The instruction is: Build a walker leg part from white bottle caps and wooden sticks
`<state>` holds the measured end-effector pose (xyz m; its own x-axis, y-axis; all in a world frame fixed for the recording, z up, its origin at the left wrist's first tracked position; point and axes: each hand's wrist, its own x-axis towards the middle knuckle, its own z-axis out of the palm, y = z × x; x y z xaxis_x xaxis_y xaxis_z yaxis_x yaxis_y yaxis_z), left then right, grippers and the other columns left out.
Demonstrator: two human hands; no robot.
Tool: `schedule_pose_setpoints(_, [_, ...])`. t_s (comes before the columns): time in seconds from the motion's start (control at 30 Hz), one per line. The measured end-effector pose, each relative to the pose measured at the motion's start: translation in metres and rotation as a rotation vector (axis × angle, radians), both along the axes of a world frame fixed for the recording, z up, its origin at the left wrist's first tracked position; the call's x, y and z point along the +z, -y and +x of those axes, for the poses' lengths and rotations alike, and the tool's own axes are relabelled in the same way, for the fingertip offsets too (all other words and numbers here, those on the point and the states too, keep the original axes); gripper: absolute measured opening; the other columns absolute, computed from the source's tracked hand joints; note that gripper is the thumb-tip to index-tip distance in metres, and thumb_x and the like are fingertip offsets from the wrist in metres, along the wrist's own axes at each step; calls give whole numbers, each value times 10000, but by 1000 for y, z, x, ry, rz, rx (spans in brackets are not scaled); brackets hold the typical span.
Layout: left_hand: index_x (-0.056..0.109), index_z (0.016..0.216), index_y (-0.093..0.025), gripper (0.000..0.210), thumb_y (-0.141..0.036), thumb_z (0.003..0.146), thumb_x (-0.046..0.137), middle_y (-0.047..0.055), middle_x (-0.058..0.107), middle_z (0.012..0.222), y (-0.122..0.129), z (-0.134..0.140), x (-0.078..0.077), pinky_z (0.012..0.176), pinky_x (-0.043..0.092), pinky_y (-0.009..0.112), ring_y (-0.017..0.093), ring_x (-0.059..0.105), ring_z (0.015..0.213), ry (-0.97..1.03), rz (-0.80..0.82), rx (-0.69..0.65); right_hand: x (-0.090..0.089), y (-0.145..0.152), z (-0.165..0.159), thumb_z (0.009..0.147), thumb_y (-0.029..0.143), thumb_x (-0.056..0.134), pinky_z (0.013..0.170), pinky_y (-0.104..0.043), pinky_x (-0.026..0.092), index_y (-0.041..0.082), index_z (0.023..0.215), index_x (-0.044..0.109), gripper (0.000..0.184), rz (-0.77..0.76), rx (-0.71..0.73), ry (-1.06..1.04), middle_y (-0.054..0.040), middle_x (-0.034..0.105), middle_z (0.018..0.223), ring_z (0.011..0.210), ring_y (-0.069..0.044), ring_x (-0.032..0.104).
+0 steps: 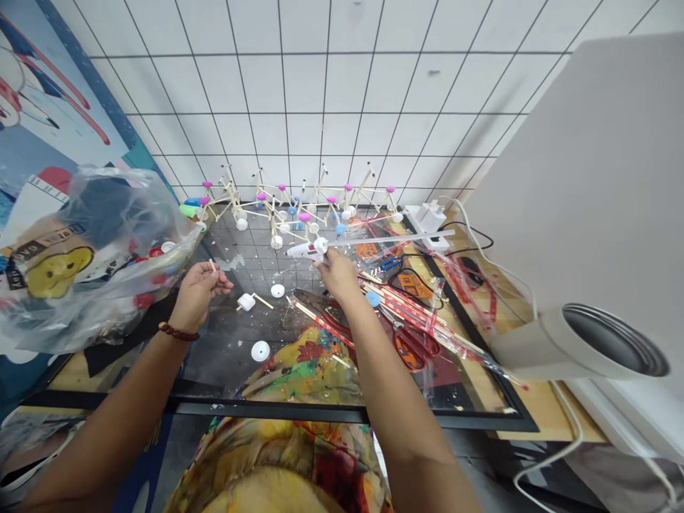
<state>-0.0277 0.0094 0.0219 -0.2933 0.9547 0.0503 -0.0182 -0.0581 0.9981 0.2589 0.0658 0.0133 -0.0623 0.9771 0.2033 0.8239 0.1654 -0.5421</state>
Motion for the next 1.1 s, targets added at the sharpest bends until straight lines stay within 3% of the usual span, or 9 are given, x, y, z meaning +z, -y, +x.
schedule_pose_setpoints(0.17, [440, 931, -198, 267, -285, 727, 589, -34, 643, 720, -5, 2, -7, 553, 507, 218, 105, 640, 578, 20, 45, 60, 10, -8, -14, 804, 238, 705, 791, -271, 472, 203, 1099, 686, 297, -83, 125, -34, -26, 748, 998, 886, -190, 665])
schedule_pose_setpoints(0.3, [432, 1070, -202, 366, -309, 749, 572, -43, 641, 690, -8, -3, -12, 579, 522, 242, 125, 644, 587, -16, 119, 94, 13, -16, -26, 782, 227, 731, 764, -257, 468, 174, 1046, 704, 270, -114, 173, -19, -24, 751, 950, 843, -178, 661])
schedule_pose_setpoints(0.47, [524, 1177, -156, 389, -337, 850, 418, 40, 691, 772, -7, -10, -17, 653, 545, 305, 172, 679, 679, -473, 91, 79, 7, -16, -32, 811, 244, 711, 778, -264, 473, 161, 1095, 687, 296, -117, 157, 18, -52, 749, 997, 882, -189, 666])
schedule_pose_setpoints(0.6, [696, 969, -186, 257, -273, 798, 525, 86, 715, 827, -5, -17, -19, 774, 510, 375, 245, 661, 811, -736, 74, 86, 6, -10, -33, 812, 288, 723, 780, -284, 474, 151, 1136, 679, 355, -120, 142, 60, -82, 744, 1004, 900, -221, 670])
schedule_pose_setpoints(0.7, [734, 801, -196, 159, -214, 736, 591, 124, 702, 844, -5, -20, -21, 835, 476, 420, 310, 627, 917, -909, 73, 66, 8, -9, -36, 805, 304, 737, 779, -285, 476, 141, 1188, 652, 425, -124, 142, 90, -93, 739, 1024, 906, -226, 672])
schedule_pose_setpoints(0.8, [742, 792, -183, 159, -194, 721, 600, 145, 683, 871, -3, -20, -20, 851, 465, 445, 332, 613, 936, -1018, 70, 58, 12, -7, -33, 788, 299, 755, 805, -282, 477, 137, 1220, 630, 478, -116, 146, 118, -101, 728, 1076, 943, -224, 668])
schedule_pose_setpoints(0.9, [734, 927, -188, 228, -218, 780, 562, 141, 681, 1003, 2, -18, -13, 892, 455, 456, 321, 600, 987, -1076, 88, 88, 19, 5, -24, 777, 269, 759, 855, -302, 471, 143, 1241, 616, 502, -89, 124, 151, -125, 699, 1159, 1013, -241, 653])
schedule_pose_setpoints(1.0, [713, 926, -198, 220, -320, 854, 544, 110, 694, 996, 11, -14, -3, 887, 468, 424, 285, 613, 966, -1086, 143, 104, 27, 31, -17, 842, 237, 674, 878, -342, 460, 137, 1161, 663, 335, -48, 69, 181, -154, 692, 1152, 1017, -268, 650])
schedule_pose_setpoints(1.1, [695, 884, -199, 282, -464, 795, 657, 83, 704, 939, 20, -9, 4, 868, 481, 394, 270, 629, 939, -1084, 154, 15, 31, 59, -30, 907, 208, 567, 837, -294, 462, 201, 986, 723, 175, 25, 107, 168, -75, 732, 1010, 904, -208, 670])
